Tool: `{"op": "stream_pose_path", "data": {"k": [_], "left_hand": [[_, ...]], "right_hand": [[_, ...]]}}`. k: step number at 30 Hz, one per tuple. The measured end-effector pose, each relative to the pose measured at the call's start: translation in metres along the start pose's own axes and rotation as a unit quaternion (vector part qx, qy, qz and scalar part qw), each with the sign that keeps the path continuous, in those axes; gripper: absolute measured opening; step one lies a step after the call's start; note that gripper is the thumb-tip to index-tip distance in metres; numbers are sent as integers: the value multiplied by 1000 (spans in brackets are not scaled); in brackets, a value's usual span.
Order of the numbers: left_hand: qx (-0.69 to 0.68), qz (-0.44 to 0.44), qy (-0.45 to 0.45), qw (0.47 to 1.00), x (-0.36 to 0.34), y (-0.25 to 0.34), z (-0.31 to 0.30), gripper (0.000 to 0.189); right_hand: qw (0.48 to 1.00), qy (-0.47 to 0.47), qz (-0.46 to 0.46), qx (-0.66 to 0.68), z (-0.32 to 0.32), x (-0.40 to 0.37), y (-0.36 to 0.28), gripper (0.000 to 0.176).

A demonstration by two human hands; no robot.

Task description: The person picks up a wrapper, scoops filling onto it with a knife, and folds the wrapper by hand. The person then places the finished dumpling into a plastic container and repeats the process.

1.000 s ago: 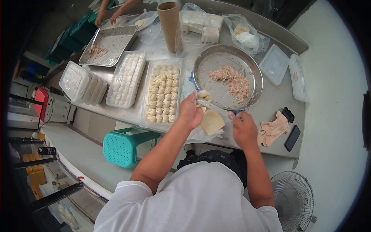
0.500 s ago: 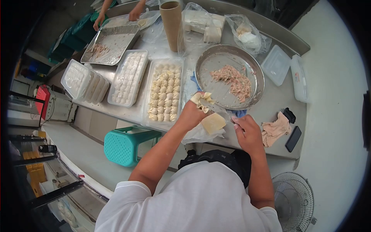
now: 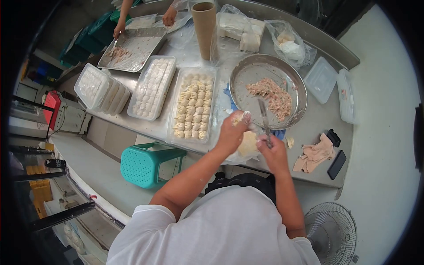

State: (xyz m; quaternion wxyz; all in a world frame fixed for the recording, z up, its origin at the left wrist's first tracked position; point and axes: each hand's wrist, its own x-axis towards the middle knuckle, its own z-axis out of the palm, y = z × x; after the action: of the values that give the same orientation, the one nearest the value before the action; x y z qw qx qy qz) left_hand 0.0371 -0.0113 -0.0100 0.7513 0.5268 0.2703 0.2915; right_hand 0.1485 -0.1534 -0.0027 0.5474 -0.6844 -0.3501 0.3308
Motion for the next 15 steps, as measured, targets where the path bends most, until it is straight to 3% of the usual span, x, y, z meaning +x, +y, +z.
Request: {"op": "stream_pose_path", "data": {"k": [1,2,3,7,8,9,10,12,13,15], "left_hand": [[-75,-67,9,995,-9,20,16,35],[-150,-134,17,979,-16,29,26,43],[-93,-42,-34,994,-17,20,26,51],[-36,-18,-54,998,-16,7,0,41],[104,101,-97,985,-11,6,-14,37],[241,216,-137,936,-9,7,-25,35],[242,216,-136,936,-13,20,-28,35],[254,127,-170,944,-22,43,-32,36],[254,128,-171,943,-20,41,-41,36],[352,198,-225,887,-5,36,-68,31]], "right_hand": [[1000,-1,1,2,14,0,-8,19],[982,-15,82,167,25,1,-20,22],[931,-27,161,325,31,3,-27,25],[914,-28,169,368,36,13,-22,32],[912,-23,170,373,35,14,-22,31],[910,-18,171,378,33,15,-21,30],[909,-20,171,378,31,16,-17,30],[907,-53,189,373,28,16,-7,32],[907,-52,188,373,28,15,-11,32],[916,-128,218,310,27,13,-21,33]]}}
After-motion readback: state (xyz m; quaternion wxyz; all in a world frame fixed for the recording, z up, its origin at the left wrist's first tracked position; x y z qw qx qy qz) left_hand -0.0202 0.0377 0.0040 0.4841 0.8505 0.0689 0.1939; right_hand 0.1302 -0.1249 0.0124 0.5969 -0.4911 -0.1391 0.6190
